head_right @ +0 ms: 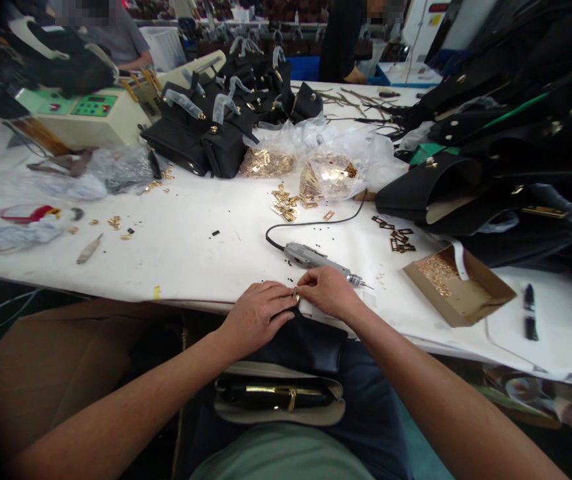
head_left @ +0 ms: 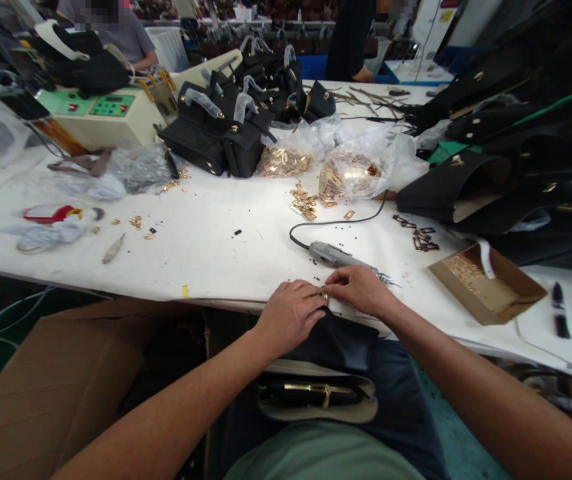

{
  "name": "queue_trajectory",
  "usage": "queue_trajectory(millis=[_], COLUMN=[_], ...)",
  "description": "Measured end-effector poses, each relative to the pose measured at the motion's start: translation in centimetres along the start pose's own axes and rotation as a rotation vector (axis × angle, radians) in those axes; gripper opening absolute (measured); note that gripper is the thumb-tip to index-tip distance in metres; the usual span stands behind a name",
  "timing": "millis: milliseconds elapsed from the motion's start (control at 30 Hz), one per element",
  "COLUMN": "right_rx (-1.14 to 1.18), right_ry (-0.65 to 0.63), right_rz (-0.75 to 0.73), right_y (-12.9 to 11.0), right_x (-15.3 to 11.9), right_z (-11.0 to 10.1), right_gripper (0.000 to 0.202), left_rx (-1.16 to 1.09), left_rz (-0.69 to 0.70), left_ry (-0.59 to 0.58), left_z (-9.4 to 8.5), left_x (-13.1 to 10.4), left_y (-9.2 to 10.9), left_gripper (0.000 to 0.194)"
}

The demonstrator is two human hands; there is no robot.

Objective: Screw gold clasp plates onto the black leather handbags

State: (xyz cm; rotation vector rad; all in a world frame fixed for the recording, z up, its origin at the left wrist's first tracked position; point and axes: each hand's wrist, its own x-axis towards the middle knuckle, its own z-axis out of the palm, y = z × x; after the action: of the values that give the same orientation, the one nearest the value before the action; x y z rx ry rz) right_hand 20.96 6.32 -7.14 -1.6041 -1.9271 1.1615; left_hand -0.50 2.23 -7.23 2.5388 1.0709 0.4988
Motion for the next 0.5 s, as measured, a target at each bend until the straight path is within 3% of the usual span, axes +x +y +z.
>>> queue_trajectory(millis=[267, 500], right_rx=[-0.051, -0.044], right_ry=[0.005, 0.016], right_rz=[0.033, 0.003], right_y=[-0.21, -0.22], right_x=[0.31, -0.05], right_z=[0.09, -0.29], right_gripper=[0.009, 0.013], left_rx=[0.046, 0.089], left_rz=[-0.016, -0.030], left_ry=[-0.003, -0.078], left_z=[0.13, -0.19], left_x=[-0.05, 0.14], left_y=[0.16, 0.78], left_gripper=[0.022, 0.027])
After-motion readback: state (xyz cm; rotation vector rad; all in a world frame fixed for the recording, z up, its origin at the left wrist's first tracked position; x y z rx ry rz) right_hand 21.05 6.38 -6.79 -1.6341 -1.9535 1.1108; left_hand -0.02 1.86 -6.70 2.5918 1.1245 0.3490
